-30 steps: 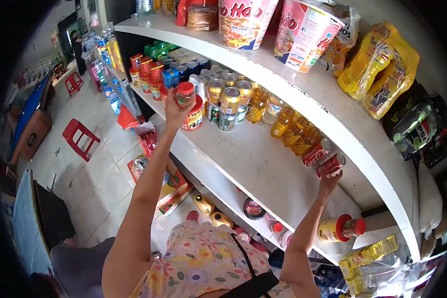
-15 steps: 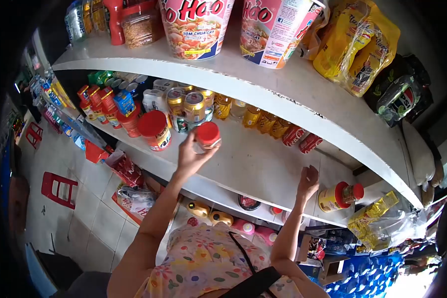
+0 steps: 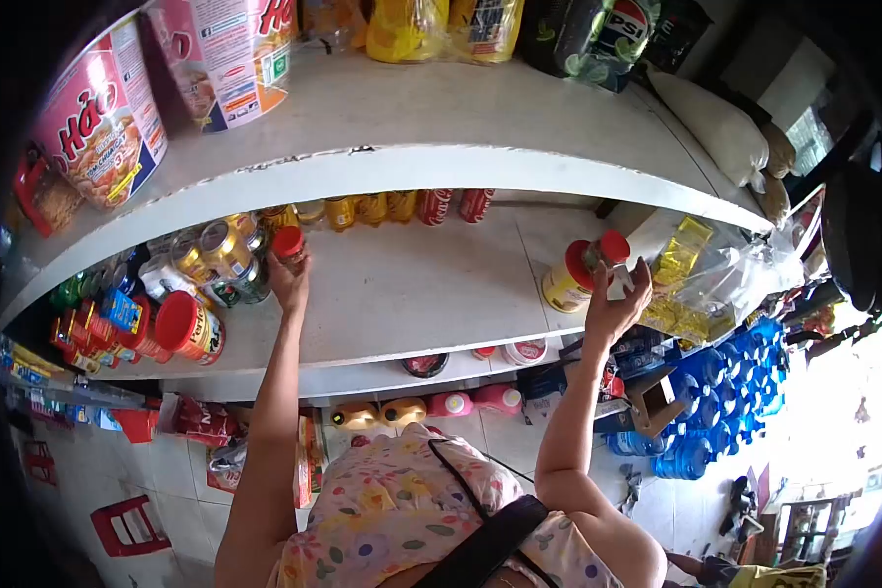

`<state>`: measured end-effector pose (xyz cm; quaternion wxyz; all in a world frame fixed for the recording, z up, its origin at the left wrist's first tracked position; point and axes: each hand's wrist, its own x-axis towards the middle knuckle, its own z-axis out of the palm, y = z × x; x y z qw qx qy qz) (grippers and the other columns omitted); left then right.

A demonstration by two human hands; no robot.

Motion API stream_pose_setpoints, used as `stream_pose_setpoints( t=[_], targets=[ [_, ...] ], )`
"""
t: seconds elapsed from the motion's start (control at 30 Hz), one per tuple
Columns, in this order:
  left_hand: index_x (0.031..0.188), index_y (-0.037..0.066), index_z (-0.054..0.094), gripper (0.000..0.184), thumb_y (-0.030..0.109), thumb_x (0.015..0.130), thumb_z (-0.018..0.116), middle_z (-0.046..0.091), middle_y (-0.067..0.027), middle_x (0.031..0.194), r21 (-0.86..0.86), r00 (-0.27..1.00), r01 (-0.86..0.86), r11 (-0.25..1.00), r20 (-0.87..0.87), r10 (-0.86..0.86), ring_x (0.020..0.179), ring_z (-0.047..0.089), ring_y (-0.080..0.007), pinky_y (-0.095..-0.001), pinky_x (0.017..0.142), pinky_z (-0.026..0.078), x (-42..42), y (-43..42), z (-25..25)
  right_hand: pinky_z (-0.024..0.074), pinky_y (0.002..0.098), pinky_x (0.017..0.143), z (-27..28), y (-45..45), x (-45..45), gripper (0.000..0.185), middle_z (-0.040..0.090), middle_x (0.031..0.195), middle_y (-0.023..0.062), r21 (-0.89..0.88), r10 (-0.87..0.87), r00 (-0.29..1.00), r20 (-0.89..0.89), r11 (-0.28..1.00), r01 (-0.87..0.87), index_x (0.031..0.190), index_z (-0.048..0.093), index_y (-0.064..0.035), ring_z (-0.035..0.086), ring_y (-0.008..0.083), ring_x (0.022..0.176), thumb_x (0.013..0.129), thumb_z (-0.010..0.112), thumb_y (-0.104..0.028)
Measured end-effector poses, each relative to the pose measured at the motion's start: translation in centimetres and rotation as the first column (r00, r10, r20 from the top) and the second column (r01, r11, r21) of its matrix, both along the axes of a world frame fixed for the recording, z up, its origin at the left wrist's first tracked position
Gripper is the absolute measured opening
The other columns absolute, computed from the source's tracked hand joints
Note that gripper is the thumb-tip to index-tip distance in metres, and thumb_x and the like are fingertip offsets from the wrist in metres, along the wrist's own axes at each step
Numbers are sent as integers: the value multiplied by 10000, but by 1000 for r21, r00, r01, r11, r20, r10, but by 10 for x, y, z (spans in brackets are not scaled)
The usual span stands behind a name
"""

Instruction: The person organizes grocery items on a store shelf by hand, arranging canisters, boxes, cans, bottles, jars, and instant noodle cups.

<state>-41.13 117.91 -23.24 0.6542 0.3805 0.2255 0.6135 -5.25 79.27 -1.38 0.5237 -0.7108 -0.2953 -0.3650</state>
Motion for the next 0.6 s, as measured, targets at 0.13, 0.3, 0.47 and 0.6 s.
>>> stream_pose_setpoints(
  t=[0.13, 0.3, 0.47, 0.6],
  targets=[
    [1306, 9, 357, 686, 92, 744, 742, 523, -163, 1159, 364, 817, -219, 905, -439, 374, 1088, 524, -246, -329, 858, 483, 5, -31, 14, 438, 464, 928, 1, 12, 34, 869, 492, 1289, 243, -211, -43, 982, -184, 978, 4, 1351, 395, -58, 506, 366, 1169, 668, 803, -408],
    [1273, 10, 425, 610, 128, 764, 742, 490, -169, 1259, 631, 237, -414, 656, -621, 747, 1180, 488, -277, -359, 975, 402, -9, -154, 104, 528, 427, 803, -8, 19, 67, 772, 656, 1051, 172, -344, 43, 945, -325, 925, -160, 1264, 488, -67, 655, 319, 902, 646, 799, -412],
    [1256, 50, 467, 552, 93, 770, 723, 526, -128, 1220, 724, 134, -389, 569, -567, 813, 1138, 508, -281, -381, 940, 420, -78, -208, 114, 544, 351, 767, 7, 56, 27, 608, 651, 1034, 148, -54, 336, 885, -322, 927, -372, 1183, 528, -7, 645, 262, 889, 678, 817, -185],
    [1235, 42, 482, 522, 71, 769, 715, 537, -111, 1223, 659, 10, -562, 500, -599, 801, 1098, 538, -266, -389, 884, 462, -136, -220, 110, 540, 330, 787, -12, 132, -56, 685, 589, 1130, 168, 24, 657, 677, -330, 723, -690, 1251, 447, 39, 593, 247, 994, 692, 803, -136]
  ],
)
